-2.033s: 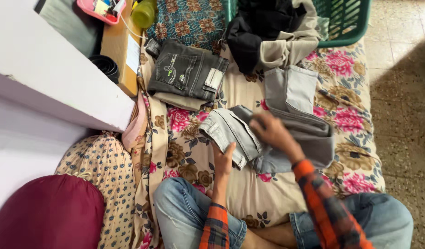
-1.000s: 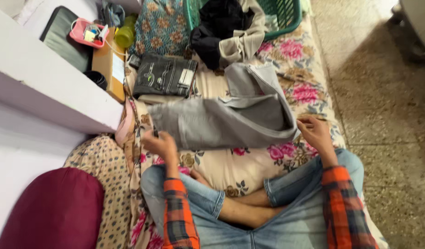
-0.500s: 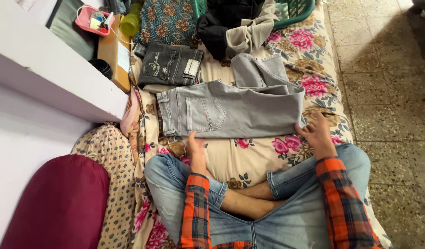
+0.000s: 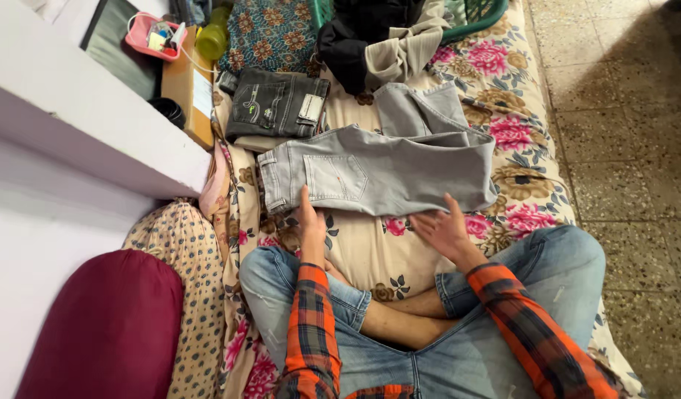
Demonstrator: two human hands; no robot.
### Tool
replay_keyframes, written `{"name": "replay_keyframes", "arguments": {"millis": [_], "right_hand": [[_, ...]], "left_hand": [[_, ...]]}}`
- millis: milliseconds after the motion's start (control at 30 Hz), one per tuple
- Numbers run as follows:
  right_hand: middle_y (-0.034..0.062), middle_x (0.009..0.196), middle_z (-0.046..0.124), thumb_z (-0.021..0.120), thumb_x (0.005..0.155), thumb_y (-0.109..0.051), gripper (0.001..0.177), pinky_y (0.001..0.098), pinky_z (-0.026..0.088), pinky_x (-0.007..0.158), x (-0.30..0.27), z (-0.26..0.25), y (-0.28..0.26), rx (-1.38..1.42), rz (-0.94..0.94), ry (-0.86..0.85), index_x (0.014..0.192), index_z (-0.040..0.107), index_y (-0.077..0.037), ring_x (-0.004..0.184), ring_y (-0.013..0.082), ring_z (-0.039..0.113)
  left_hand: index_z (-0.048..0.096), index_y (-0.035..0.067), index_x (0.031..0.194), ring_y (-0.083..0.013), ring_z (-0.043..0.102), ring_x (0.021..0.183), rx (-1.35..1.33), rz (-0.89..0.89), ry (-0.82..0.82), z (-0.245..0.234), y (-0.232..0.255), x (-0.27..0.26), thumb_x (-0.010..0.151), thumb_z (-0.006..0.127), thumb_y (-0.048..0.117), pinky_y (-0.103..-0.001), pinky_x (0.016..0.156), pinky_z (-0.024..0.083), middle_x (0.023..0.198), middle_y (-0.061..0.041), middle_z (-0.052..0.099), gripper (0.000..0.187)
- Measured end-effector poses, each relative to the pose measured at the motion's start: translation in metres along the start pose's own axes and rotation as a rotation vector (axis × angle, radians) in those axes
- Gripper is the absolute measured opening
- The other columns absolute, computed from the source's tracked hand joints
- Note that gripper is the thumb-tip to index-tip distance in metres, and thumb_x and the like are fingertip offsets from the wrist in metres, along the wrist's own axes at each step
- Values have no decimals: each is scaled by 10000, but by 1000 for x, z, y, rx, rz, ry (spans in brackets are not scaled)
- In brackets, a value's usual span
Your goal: The person folds a pair of light gray jeans on a floral bedspread, aligning the legs and folding the garment in half. They then pick up a folded black shirt and place it on top of the folded jeans.
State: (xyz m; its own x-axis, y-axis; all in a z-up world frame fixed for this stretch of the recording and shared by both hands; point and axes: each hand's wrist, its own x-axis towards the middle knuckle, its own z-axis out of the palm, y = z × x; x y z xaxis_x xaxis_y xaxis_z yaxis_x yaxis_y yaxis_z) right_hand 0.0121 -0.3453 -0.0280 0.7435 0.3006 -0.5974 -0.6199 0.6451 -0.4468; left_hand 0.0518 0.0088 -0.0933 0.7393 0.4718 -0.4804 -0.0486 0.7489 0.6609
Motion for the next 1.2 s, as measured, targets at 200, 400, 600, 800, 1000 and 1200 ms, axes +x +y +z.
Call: {"name": "replay_keyframes", "arguments": {"millis": [200, 400, 600, 800, 1000, 1200], "right_hand": [[144, 1549, 453, 651, 873, -559, 940, 442, 316, 1230, 39, 7, -8, 190, -245, -148, 1575, 302, -40, 1428, 317, 445], [70, 1424, 555, 667, 807, -524, 768, 518, 405, 1178, 40, 2, -26, 434, -501, -62, 1447, 480, -142, 1344, 307, 512], [119, 1431, 620, 596, 801, -646, 828, 502, 462, 1140, 58, -3, -73, 463, -660, -220, 1429, 575, -106, 1308, 325, 591], [173, 1428, 636, 590, 862, -550, 776, 500, 474, 1230, 26, 32, -131, 623, -816, -391, 1410, 577, -1, 1328, 364, 620], [100, 1239, 630, 671, 916, -353, 415, 489, 563, 1124, -85, 59, -209, 387, -1258, -510, 1204, 611, -62, 1275, 316, 620], [116, 1136, 636, 742, 782, -135, 472, 516, 561, 1118, -92, 15, -215, 310, -1335, -160, 1221, 642, 6, 1197, 353, 631]], "left_hand": [[576, 72, 1397, -256, 593, 1254, -186, -22, -268, 1, 9, -4, 935, 689, 335, -458, 1084, 472, 1388, -74, 628, 543], [524, 92, 1429, -293, 525, 1362, -115, 187, -324, 50, 70, -106, 945, 618, 429, -511, 1146, 422, 1462, -111, 568, 597], [387, 64, 1553, -308, 443, 1462, -16, 459, -419, 97, 140, -184, 988, 574, 504, -491, 1221, 357, 1579, -129, 458, 740], [335, 61, 1573, -329, 390, 1511, -85, 600, -447, 108, 177, -213, 994, 574, 520, -496, 1270, 313, 1615, -138, 408, 776], [416, 22, 1511, -348, 457, 1470, -198, 658, -507, 106, 203, -199, 959, 592, 476, -504, 1257, 377, 1558, -170, 458, 736], [538, 20, 1396, -382, 566, 1332, -239, 582, -232, 87, 196, -141, 867, 575, 436, -538, 1114, 492, 1384, -183, 580, 674]]}}
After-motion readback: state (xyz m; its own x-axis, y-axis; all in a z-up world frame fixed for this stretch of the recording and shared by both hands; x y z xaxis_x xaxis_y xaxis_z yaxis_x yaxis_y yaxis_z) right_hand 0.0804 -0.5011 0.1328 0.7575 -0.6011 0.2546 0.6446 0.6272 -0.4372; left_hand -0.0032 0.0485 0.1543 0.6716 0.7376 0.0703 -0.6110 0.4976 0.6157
